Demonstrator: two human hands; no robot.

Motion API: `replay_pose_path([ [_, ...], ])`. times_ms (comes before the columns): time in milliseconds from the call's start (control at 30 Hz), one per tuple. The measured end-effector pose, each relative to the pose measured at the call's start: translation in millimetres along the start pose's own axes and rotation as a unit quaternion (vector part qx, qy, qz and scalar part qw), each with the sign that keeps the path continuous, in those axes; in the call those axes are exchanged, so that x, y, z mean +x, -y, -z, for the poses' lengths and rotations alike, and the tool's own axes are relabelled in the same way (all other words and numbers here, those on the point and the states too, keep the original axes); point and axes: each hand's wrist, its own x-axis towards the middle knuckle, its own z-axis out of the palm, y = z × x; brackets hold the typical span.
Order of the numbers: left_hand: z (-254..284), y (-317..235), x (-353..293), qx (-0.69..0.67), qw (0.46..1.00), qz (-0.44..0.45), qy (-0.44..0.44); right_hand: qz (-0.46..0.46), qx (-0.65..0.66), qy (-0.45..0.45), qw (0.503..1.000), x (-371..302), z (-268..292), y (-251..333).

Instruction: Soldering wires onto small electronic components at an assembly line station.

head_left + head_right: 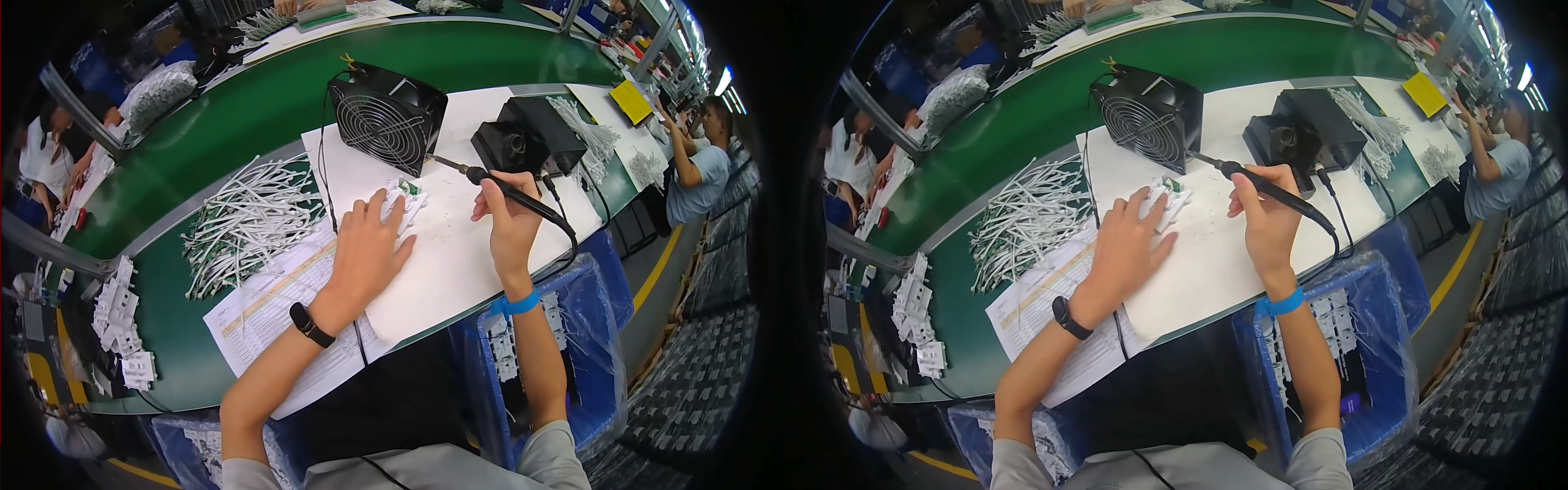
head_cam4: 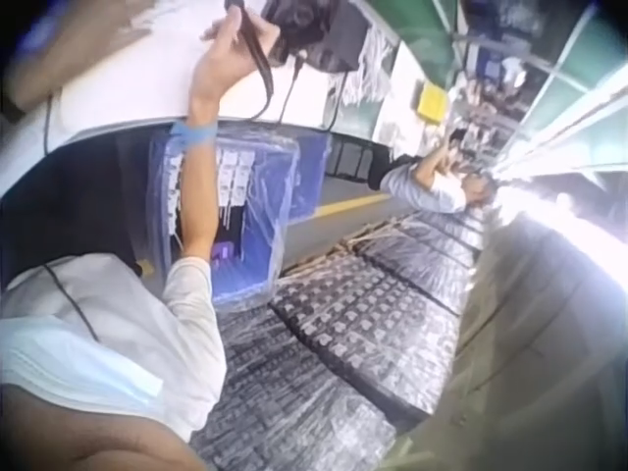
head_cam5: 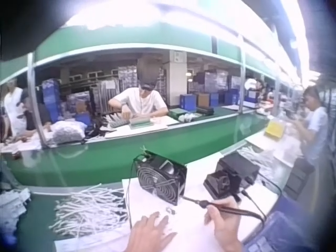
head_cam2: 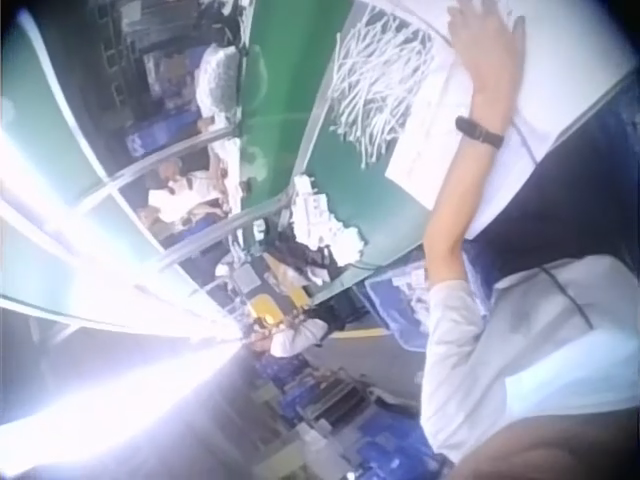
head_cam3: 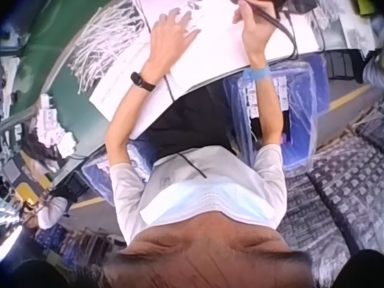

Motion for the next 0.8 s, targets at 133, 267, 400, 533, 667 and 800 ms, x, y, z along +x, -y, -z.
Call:
replay_pose_path([
  [133, 0.4, 3.2, -10.4, -0.009, 1.0, -0.007, 0.027, 0.003, -0.058, -0.009, 0.998, -6.4, -5.5, 12.6],
  [267, -4.6, 0.9, -13.8, -0.013, 1.0, -0.006, 0.005, 0.058, -0.141, -0.071, 0.986, -18.1, -1.4, 3.8],
  [400, -9.3, 0.5, -15.9, -0.031, 0.999, 0.0, -0.014, 0.087, -0.134, -0.066, 0.985, -30.9, 2.1, 4.7],
  [533, -12.7, -2.1, -18.1, -0.034, 0.998, 0.022, -0.057, 0.126, -0.153, -0.012, 0.98, -30.3, -5.7, 2.9],
  [667, -13.7, -3.3, -18.2, -0.03, 0.997, 0.031, -0.059, 0.122, -0.183, 0.034, 0.975, -15.0, -21.4, -9.2],
  [800, -15.1, -4.0, -19.2, -0.03, 0.997, 0.036, -0.058, 0.129, -0.208, 0.029, 0.969, -11.0, -24.5, -15.7],
])
